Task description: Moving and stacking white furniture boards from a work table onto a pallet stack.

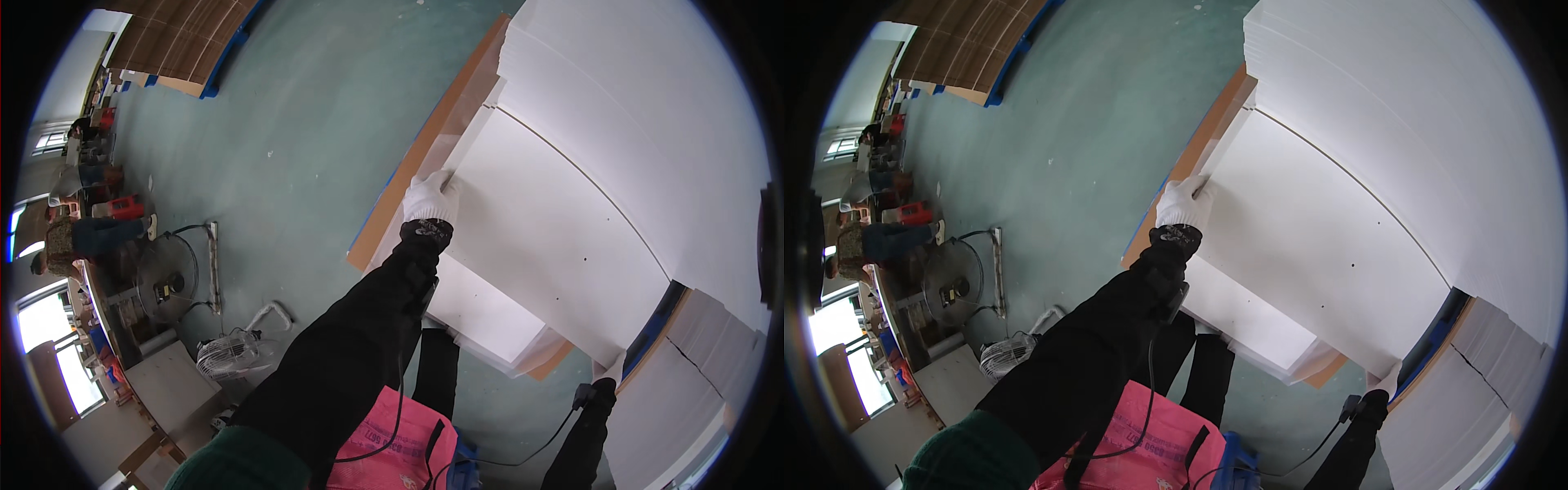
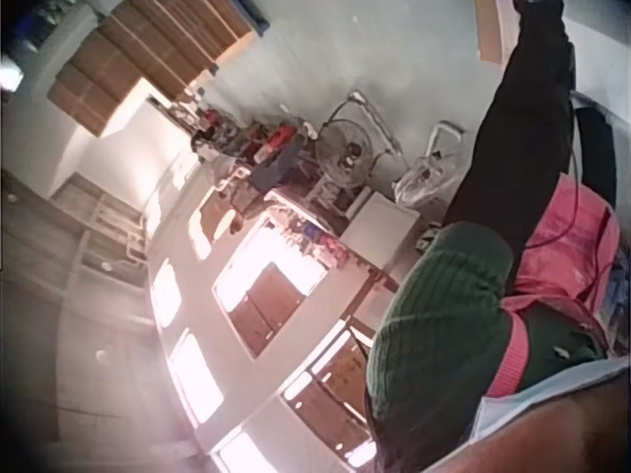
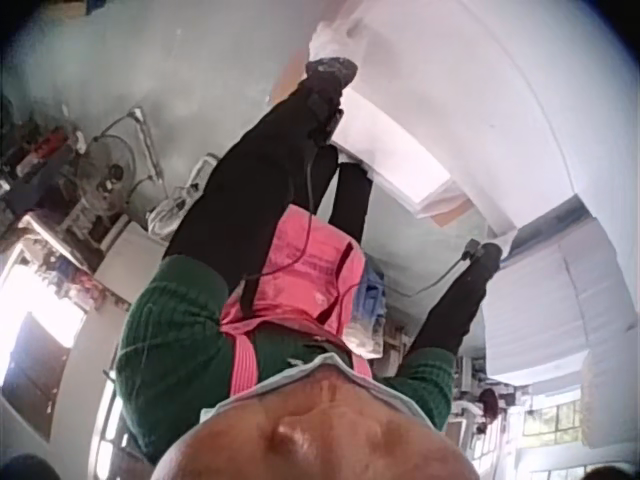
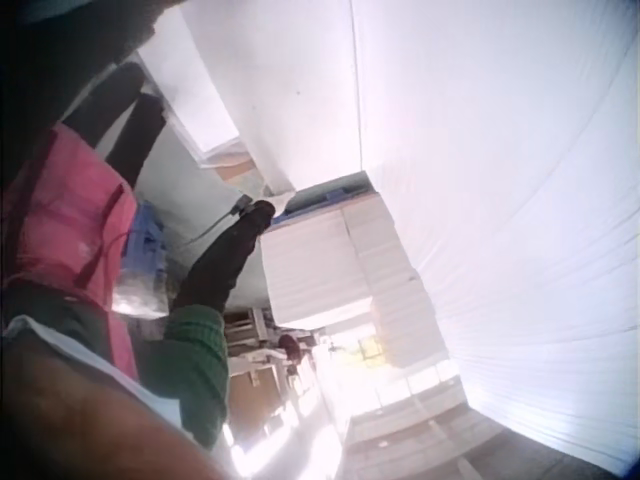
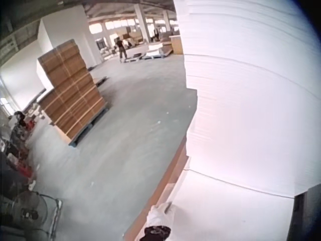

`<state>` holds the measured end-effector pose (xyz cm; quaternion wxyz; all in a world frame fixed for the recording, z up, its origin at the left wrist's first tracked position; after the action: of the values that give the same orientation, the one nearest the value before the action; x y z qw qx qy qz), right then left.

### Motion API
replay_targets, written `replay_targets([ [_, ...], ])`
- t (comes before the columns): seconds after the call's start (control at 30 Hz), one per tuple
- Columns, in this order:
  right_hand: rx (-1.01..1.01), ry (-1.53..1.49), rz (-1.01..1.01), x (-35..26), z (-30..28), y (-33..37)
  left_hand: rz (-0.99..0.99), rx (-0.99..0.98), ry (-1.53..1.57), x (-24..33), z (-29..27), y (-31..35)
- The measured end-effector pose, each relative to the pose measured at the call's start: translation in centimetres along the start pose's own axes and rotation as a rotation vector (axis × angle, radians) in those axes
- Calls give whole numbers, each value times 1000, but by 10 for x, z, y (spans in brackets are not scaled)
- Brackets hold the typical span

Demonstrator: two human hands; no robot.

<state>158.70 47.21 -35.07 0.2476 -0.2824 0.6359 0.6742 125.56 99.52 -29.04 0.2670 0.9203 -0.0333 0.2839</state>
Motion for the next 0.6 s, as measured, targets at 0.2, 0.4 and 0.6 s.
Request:
replay_targets([
  [0.2, -80, -4, -8, 4, 4, 4, 72, -2, 52, -18, 0, -13],
  [0.4, -172, 44, 19, -6, -1, 8, -10, -175, 78, -5, -12, -9],
  [0.6, -155, 59, 14, -9, -7, 3, -20, -248, 145, -1, -11, -9],
])
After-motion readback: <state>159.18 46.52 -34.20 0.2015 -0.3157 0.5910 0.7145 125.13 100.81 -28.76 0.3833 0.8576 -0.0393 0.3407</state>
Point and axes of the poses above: each hand's wrist, its own y-axis away from the middle knuckle, its own z-axis out of the palm, x = y × z, the point moved 3 cm from there along -y, towards the middle knuckle, and after that the axes turned 15 degrees about -x, right-handed, at the moved point
